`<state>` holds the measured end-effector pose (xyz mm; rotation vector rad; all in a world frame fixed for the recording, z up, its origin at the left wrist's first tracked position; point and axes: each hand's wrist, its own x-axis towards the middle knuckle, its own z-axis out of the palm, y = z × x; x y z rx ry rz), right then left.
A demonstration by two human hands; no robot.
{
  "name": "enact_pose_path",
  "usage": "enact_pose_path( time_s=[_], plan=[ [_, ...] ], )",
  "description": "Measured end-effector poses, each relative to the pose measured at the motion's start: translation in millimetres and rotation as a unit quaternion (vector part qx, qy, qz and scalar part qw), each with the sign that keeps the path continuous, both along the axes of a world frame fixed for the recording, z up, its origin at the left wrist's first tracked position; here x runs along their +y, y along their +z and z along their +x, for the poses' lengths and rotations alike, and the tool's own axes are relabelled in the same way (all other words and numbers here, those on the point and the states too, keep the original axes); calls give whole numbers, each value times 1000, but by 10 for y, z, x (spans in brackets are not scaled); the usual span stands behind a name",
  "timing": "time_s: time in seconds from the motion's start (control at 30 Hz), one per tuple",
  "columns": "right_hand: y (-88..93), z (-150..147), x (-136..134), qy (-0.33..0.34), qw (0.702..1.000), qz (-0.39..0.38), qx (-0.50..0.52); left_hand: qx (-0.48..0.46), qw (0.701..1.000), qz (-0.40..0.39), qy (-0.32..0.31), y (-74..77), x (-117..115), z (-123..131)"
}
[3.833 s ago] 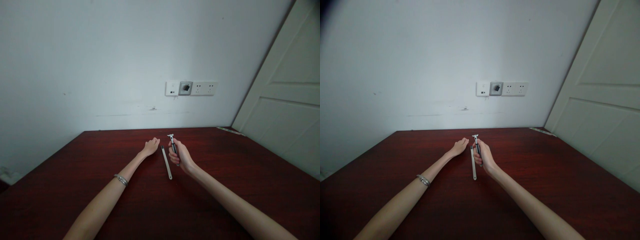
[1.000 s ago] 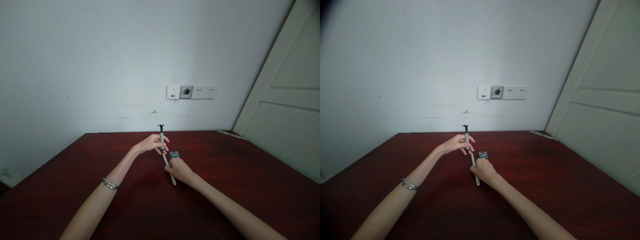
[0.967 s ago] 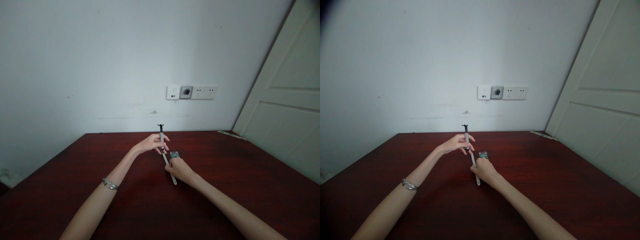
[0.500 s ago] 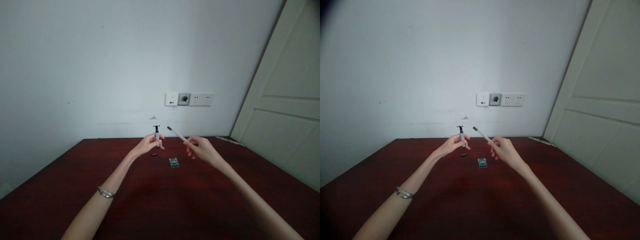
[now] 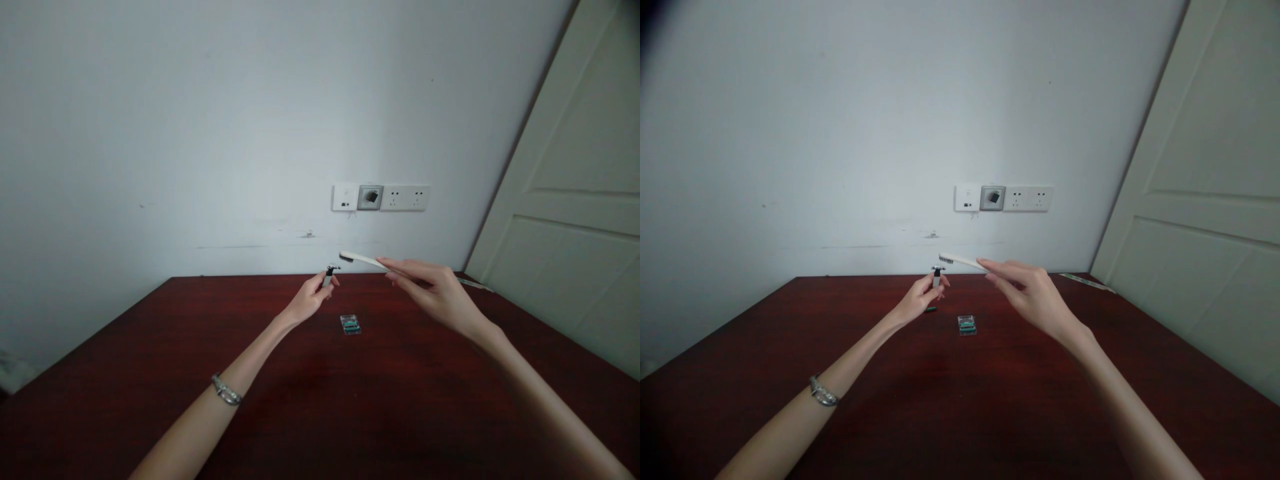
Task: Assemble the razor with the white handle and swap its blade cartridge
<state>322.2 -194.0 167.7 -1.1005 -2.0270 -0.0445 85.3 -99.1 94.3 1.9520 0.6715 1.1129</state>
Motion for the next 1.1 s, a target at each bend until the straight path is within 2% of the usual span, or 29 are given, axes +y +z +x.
enact_pose_path(
  time_s=[0.17,0.37,0.6,0.73,0.9,1.1],
  plan=[
    [-3,54,28,-3,999,10,-31,-11,1000,-20,-19,-10,-96,77],
    [-120,-91,29,9,995,37,-87,-51,998,-15,-16,-125,-51,134],
    [-96,36,35,-58,985,72,-143,-54,998,-10,-15,-169,-27,117],
    [-106,1,18,-66,984,94,-138,-53,998,-16,-2,-195,-31,121],
    [-180,-142,9,-88,962,152,-207,-37,999,1,33,-252,-45,144],
    [-193,87,131,-118,959,147,-211,-50,997,0,57,-296,-25,123]
  ],
)
